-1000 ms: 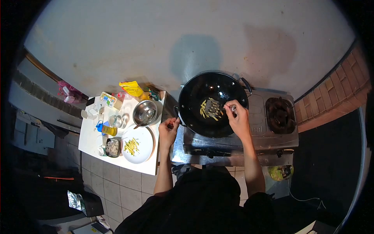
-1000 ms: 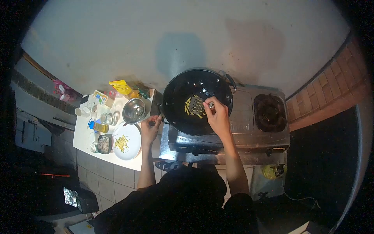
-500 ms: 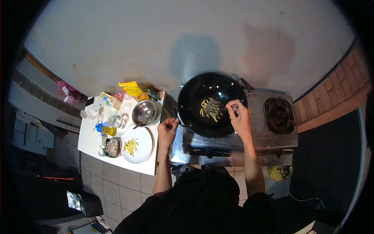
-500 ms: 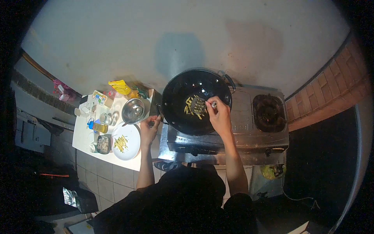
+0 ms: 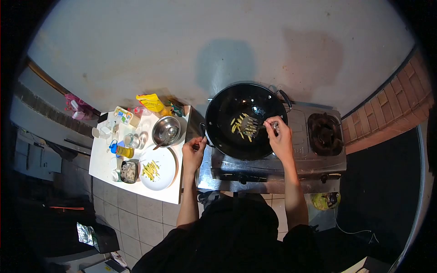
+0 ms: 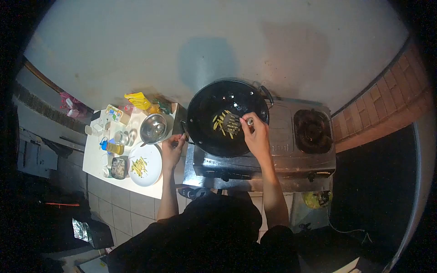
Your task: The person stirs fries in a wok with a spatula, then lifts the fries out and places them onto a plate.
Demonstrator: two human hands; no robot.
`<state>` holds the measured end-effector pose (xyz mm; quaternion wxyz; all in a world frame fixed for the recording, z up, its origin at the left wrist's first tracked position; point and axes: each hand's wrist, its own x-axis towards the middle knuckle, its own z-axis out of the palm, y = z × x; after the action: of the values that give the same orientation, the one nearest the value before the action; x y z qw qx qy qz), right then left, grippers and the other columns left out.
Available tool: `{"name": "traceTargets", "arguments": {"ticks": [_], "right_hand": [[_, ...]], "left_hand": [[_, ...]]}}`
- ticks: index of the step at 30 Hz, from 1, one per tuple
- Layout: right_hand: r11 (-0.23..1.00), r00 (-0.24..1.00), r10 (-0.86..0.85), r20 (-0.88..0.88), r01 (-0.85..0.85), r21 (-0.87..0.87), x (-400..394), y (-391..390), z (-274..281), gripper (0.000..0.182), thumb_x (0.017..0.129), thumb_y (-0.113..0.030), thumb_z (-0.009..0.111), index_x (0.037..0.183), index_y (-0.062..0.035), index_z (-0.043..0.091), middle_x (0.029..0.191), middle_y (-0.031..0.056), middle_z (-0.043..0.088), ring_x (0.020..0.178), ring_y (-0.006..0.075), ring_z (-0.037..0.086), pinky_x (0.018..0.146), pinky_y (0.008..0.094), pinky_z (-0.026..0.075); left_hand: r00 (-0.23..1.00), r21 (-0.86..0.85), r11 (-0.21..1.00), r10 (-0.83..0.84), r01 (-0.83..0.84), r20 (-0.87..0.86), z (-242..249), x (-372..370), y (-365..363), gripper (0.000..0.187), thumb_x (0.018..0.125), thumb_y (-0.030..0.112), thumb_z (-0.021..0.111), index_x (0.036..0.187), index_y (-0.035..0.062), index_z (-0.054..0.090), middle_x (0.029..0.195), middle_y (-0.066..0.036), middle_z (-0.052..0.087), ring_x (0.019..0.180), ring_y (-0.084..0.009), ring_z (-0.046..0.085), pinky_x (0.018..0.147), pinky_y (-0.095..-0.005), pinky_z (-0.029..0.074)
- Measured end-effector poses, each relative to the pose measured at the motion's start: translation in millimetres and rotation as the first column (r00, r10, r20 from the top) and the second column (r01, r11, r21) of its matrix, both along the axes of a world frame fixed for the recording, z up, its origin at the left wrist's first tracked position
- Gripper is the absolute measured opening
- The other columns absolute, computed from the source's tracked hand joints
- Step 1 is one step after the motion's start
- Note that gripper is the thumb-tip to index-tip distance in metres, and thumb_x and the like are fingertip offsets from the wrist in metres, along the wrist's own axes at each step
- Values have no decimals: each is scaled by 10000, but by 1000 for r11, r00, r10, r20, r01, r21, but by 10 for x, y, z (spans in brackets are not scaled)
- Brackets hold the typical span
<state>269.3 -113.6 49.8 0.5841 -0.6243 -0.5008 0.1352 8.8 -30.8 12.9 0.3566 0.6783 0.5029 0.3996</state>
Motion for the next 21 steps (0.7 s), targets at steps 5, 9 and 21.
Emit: {"name": "traceTargets", "arguments": {"ticks": [5, 9, 21], "right_hand": [[1000, 1000, 15, -11, -15, -21, -17, 2, 20, 82, 833, -32, 607, 810, -5, 533, 615, 56, 505, 524, 65, 429, 475, 235, 339], [1000, 999, 10, -37, -9, 13, -11, -7, 45, 78, 837, -29, 604, 810, 0, 537, 617, 54, 512, 534, 60, 432, 473, 232, 338], [1000, 996, 20, -82, -19, 23, 0, 10, -33, 76, 836, -27, 606, 808, -4, 539, 612, 32, 496, 543, 49, 425, 481, 223, 334]], "left_hand": [[1000, -7, 1000, -4, 4, 12, -23, -3, 8, 271, 841, 198, 658, 861, -71, 633, 599, -16, 554, 545, -54, 445, 514, -220, 384], [1000, -16, 1000, -21, 21, 19, -38, -15, 24, 265, 839, 194, 660, 856, -69, 633, 591, -20, 548, 547, -58, 446, 516, -224, 385], [999, -12, 1000, -6, 7, 52, -62, -6, 20, 270, 837, 192, 663, 852, -75, 630, 608, -30, 559, 562, -61, 451, 529, -223, 385]]}}
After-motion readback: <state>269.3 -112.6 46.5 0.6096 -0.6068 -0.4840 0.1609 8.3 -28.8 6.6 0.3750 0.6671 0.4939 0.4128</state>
